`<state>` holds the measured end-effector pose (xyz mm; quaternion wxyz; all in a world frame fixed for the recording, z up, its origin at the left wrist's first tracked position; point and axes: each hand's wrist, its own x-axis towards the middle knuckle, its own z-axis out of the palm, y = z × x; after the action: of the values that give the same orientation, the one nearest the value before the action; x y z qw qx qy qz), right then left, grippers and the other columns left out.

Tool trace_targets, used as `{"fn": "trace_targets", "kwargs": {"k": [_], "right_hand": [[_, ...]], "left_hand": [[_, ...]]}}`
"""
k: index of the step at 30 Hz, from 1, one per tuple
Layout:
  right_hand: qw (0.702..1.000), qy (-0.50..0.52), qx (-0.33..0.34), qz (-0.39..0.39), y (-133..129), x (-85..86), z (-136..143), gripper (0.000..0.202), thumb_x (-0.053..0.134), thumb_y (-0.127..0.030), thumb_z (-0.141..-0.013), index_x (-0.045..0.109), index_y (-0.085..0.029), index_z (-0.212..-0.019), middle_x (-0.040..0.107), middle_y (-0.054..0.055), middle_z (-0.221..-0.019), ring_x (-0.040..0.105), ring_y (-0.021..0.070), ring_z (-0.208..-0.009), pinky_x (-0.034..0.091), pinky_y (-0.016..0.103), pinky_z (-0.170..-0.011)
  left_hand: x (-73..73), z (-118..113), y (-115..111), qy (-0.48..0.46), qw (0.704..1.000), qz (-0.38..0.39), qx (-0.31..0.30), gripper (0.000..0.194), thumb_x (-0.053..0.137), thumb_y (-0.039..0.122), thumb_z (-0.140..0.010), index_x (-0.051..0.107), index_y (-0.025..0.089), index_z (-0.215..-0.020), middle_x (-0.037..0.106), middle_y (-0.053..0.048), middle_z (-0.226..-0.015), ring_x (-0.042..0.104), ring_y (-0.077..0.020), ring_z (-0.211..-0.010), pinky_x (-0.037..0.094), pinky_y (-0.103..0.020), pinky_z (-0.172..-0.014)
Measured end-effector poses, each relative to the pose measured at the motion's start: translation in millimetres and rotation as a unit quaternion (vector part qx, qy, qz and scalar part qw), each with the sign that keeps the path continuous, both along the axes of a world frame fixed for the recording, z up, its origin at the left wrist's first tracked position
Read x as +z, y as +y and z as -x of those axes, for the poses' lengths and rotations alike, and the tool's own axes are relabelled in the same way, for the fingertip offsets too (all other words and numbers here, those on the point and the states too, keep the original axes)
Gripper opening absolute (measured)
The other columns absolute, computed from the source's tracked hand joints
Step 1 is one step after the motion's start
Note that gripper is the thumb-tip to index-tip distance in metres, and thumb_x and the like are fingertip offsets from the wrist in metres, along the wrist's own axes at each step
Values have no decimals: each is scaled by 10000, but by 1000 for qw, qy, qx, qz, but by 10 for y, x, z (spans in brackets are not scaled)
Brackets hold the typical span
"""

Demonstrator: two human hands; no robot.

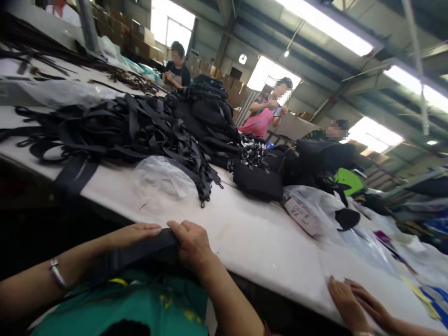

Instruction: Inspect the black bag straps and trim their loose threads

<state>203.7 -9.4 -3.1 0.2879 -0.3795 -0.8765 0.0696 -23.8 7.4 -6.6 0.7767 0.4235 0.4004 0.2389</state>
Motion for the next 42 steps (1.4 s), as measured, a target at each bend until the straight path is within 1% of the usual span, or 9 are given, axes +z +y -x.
{"fn": "trace_targets", "kwargs": {"k": [3,9,12,18,26,31,36,39,42], "right_hand": [[999,-19,-19,28,2,-74,-56,474,484,-136,-846,622,-157,-1298,667,88,-867,617,220,-764,508,304,-702],[988,132,-50,59,81,-97,-72,599,426,-22,-709,631,-168,-1252,712,96,-1075,670,212,-994,527,306,-889],[990,117,-66,42,111,-129,-107,569,427,-29,-731,641,-170,-1239,710,89,-998,674,210,-923,534,300,-836],[996,27,-90,-10,122,-124,-241,479,425,-67,-825,652,-136,-1241,667,92,-868,631,212,-775,513,300,-715],[989,-39,-116,-84,132,-60,-276,399,390,-120,-932,668,-117,-1219,671,119,-873,605,241,-807,486,350,-746],[980,46,-193,0,236,-88,-466,338,430,-191,-958,674,-147,-1188,694,126,-962,639,253,-908,498,375,-839],[973,79,-213,48,295,-268,-576,284,464,-205,-953,691,-166,-1120,728,120,-1038,683,246,-971,529,373,-888],[979,78,-171,78,198,-206,-575,407,551,-190,-878,619,-180,-1278,712,109,-1127,681,227,-1011,540,368,-926],[989,53,-108,88,15,42,-461,755,723,-272,-782,438,-203,-1478,544,150,-1420,514,290,-1303,426,464,-1099]], "left_hand": [[-80,34,25,-4,1000,19,-8,548,781,647,-652,713,126,-809,685,-50,-734,573,-174,-620,460,-270,-596],[-148,56,-4,-29,997,51,-50,642,761,711,-649,742,100,-844,698,-73,-695,558,-169,-567,429,-261,-556],[-136,69,-19,-44,995,71,-56,808,592,878,-661,733,87,-749,676,-92,-624,545,-169,-524,418,-264,-517],[-64,148,20,-66,990,73,-99,941,411,956,-679,740,98,-878,716,-123,-699,609,-205,-574,378,-246,-463],[-72,138,33,-33,986,-1,-162,494,792,568,-723,691,141,-952,695,-51,-760,592,-132,-590,443,-204,-543],[31,181,-13,-29,974,-51,-219,388,730,514,-817,669,156,-956,699,-55,-783,558,-108,-570,432,-194,-544],[186,224,-8,-11,978,-72,-196,385,682,529,-857,649,161,-968,680,-40,-786,563,-104,-601,424,-178,-553],[286,232,16,-16,983,-61,-172,397,679,537,-852,638,167,-990,644,-13,-744,536,-98,-571,396,-178,-532],[384,181,39,-12,986,-57,-153,380,685,519,-846,631,176,-1001,632,-5,-756,525,-98,-560,388,-191,-534]]}}
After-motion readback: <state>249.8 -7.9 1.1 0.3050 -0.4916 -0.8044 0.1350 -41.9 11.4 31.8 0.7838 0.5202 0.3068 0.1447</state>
